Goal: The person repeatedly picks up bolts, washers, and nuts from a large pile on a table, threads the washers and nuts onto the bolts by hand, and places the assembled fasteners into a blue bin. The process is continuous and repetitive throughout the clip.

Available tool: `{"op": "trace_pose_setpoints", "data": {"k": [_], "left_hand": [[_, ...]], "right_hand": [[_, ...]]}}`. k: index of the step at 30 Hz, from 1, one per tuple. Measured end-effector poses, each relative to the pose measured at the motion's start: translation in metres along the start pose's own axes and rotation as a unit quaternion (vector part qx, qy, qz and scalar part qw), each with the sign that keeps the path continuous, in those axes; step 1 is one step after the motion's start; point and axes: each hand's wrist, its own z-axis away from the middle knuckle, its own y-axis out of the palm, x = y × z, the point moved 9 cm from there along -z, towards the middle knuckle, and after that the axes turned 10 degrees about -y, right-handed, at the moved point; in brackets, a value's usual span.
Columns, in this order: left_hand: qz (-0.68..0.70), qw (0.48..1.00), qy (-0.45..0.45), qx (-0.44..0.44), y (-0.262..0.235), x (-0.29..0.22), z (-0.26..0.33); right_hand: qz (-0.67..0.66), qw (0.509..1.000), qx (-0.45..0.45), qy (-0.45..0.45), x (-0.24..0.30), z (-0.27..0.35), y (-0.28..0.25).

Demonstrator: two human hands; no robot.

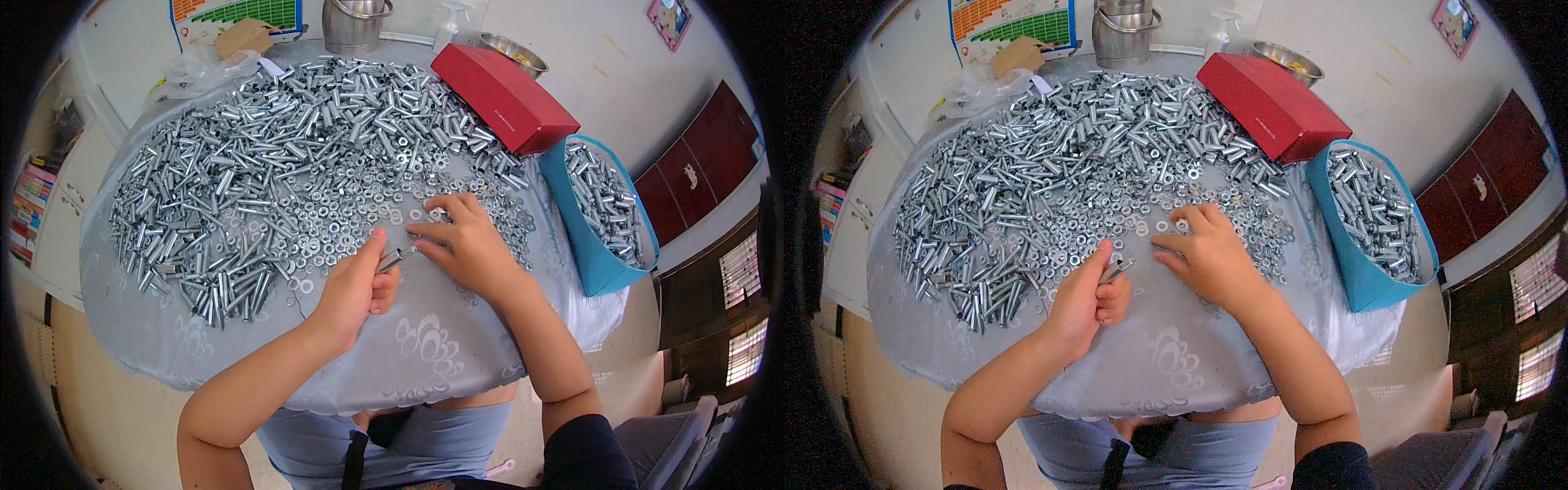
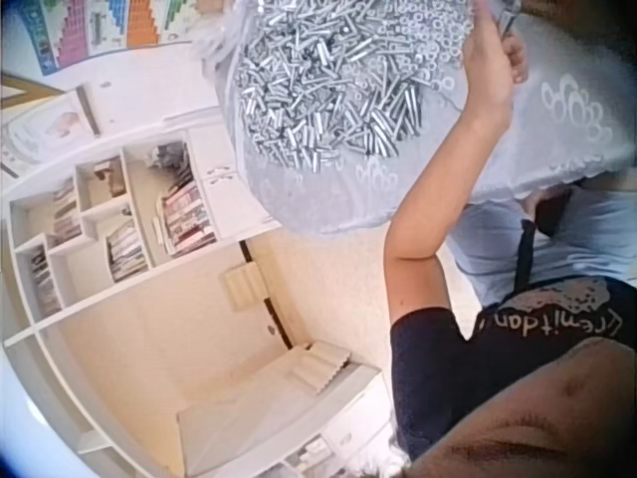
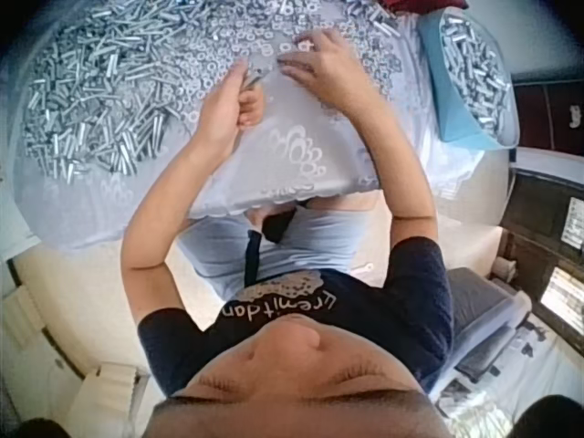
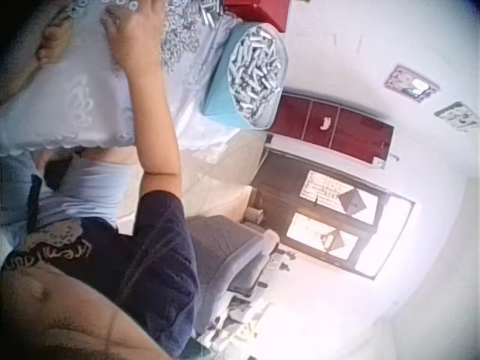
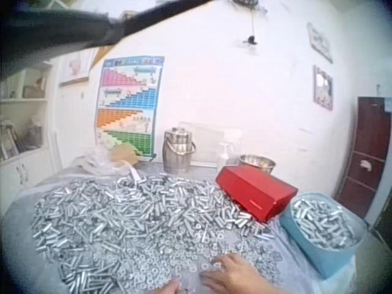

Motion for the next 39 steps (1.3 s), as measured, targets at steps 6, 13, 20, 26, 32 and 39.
{"op": "trace_pose_setpoints", "data": {"k": [6, 13, 20, 26, 32, 39], "left_hand": [[-0.008, 1.000, -0.008, -0.004, -0.001, 0.001, 0.000], [-0.021, 1.000, -0.002, 0.009, 0.001, 0.002, 0.000], [-0.033, 0.999, -0.003, 0.001, 0.001, 0.002, 0.000], [-0.039, 0.999, -0.001, -0.019, -0.002, 0.000, 0.001], [-0.038, 0.999, 0.003, -0.011, -0.003, 0.000, 0.001], [-0.046, 0.999, 0.005, -0.017, 0.000, -0.002, 0.004]], "right_hand": [[-0.025, 1.000, 0.013, 0.006, -0.001, -0.003, 0.009], [-0.052, 0.998, 0.023, 0.006, 0.001, 0.001, 0.010], [-0.096, 0.992, 0.080, 0.013, 0.000, 0.004, 0.009], [-0.139, 0.988, 0.066, 0.026, 0.000, 0.004, 0.012], [-0.137, 0.988, 0.068, 0.027, 0.003, 0.004, 0.014], [-0.084, 0.995, 0.054, 0.017, 0.001, 0.005, 0.008]]}}
